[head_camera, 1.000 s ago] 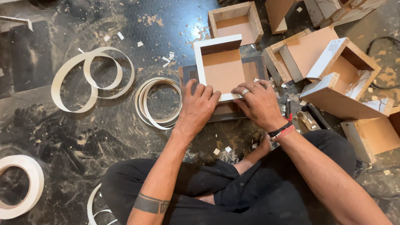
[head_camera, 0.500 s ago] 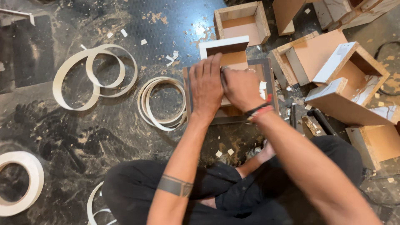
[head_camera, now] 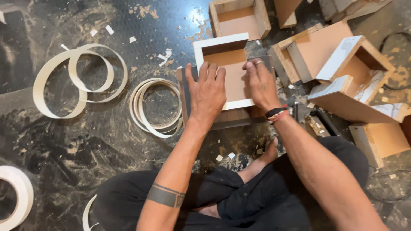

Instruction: The person sits on the workshop floor and applies white edge banding tape to the front edges of small particleboard boxes. They press the tape onto an edge with a hot iron, run a hand along it to set it, then fold and press the tape over the box edges, repeating the process on successive boxes.

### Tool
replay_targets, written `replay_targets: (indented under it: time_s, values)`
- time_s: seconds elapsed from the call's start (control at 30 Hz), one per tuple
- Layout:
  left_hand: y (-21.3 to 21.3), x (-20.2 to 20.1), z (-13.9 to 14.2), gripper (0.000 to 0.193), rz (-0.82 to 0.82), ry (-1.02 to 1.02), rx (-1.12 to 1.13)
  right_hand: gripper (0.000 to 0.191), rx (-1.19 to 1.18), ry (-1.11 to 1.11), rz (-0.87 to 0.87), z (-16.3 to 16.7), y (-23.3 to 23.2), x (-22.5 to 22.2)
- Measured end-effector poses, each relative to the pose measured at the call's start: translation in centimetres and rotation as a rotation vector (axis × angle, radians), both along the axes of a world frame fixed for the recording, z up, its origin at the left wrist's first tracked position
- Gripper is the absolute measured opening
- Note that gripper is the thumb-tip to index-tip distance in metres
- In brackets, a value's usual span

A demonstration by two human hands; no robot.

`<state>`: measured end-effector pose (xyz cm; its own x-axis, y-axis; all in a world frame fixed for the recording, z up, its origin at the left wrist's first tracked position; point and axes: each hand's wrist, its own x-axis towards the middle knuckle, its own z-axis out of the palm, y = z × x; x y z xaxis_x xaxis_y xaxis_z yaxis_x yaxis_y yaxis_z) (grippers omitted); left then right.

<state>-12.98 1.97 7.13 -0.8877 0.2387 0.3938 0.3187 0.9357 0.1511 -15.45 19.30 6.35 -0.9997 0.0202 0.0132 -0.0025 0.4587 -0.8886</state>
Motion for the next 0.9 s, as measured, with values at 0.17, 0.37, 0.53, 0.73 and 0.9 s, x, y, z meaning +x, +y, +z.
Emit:
replay_targets:
  time_s: [0.17, 0.37, 0.53, 0.73, 0.9]
  values:
    - [3.6, 0.3, 0.4, 0.03, -0.026, -0.125, -0.003, 0.034, -0.171, 0.021, -0.14, -0.4, 0.4, 0.8]
    - [7.7, 0.8, 0.5, 0.045, 0.058, -0.153, 0.159, 0.033, -0.013, 0.179, -0.176, 0.7, 0.8, 0.5]
    - [1.9, 1.9, 2.3, 0.042, -0.031, -0.047, 0.049, 0.037, 0.246, 0.071, -0.052, 3.5, 0.5, 1.3]
    - [-1.5, 3.5, 1.8, 0.046, -0.093, -0.074, 0.193, 0.032, 0.848, 0.489, 0.183, 5.2, -1.2, 1.7]
    - [-1.5, 3.0, 0.8, 0.046, -0.025, -0.042, 0.225, 0.03, 0.786, 0.56, 0.165, 4.6, -4.3, 2.4]
